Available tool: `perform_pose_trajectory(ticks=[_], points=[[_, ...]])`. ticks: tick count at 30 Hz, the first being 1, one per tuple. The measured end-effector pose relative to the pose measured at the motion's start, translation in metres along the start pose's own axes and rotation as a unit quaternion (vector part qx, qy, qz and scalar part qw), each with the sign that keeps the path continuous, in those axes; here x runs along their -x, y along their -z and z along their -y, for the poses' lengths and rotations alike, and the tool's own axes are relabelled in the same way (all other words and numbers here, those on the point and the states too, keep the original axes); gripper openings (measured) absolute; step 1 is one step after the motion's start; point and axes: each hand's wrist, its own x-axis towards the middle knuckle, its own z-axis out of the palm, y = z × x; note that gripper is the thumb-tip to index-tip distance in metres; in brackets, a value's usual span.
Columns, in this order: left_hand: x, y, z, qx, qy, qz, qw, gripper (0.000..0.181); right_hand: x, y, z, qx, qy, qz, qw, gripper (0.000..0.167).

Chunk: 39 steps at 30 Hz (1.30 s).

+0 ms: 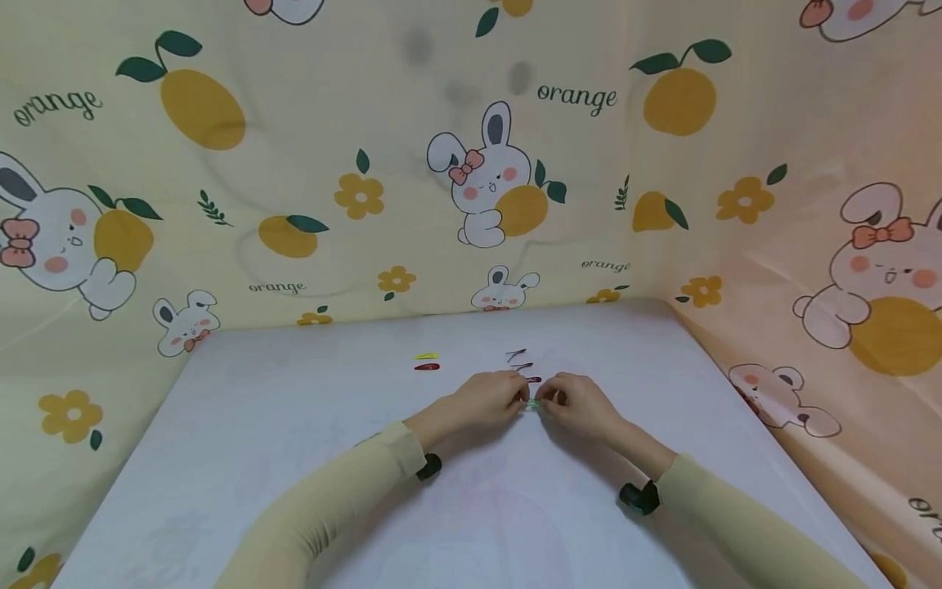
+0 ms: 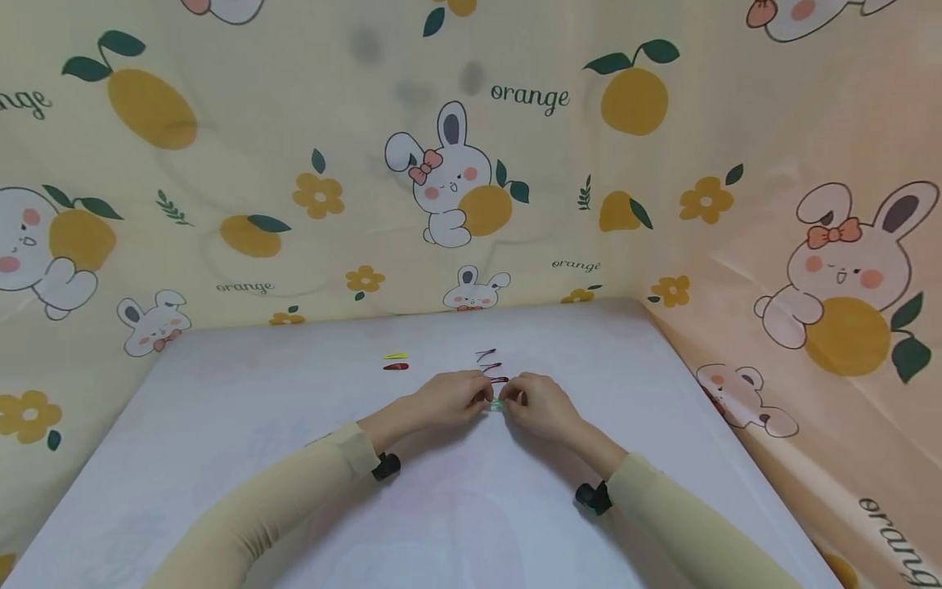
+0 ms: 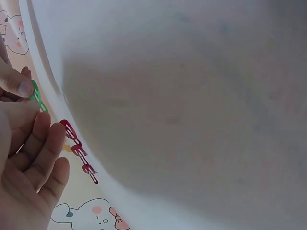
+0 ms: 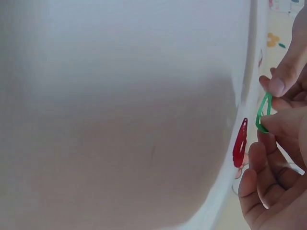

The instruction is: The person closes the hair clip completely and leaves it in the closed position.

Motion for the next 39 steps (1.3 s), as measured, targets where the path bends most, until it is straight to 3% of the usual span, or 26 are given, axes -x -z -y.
perform_pose_trajectory(ticks=[9, 20, 31, 39], points=[[0.006, 0.002, 0.006, 0.028, 0.013, -0.031, 0.9991, 0.006, -0.003, -0.003, 0.012, -0.014, 0.035, -0.030, 0.9988, 0.012], [0.022, 0.018, 0.016, 0.060, 0.015, -0.103, 0.9927, 0.009, -0.014, -0.006, 0.026, -0.051, 0.061, -0.099, 0.9919, 0.014], [0.044, 0.025, 0.029, 0.106, 0.009, -0.205, 0.9729, 0.010, -0.031, -0.016, 0.043, -0.116, 0.096, -0.172, 0.9735, 0.009], [0.060, 0.029, 0.036, 0.114, 0.054, -0.253, 0.9592, 0.009, -0.045, -0.026, 0.062, -0.152, 0.082, -0.183, 0.9679, 0.008]])
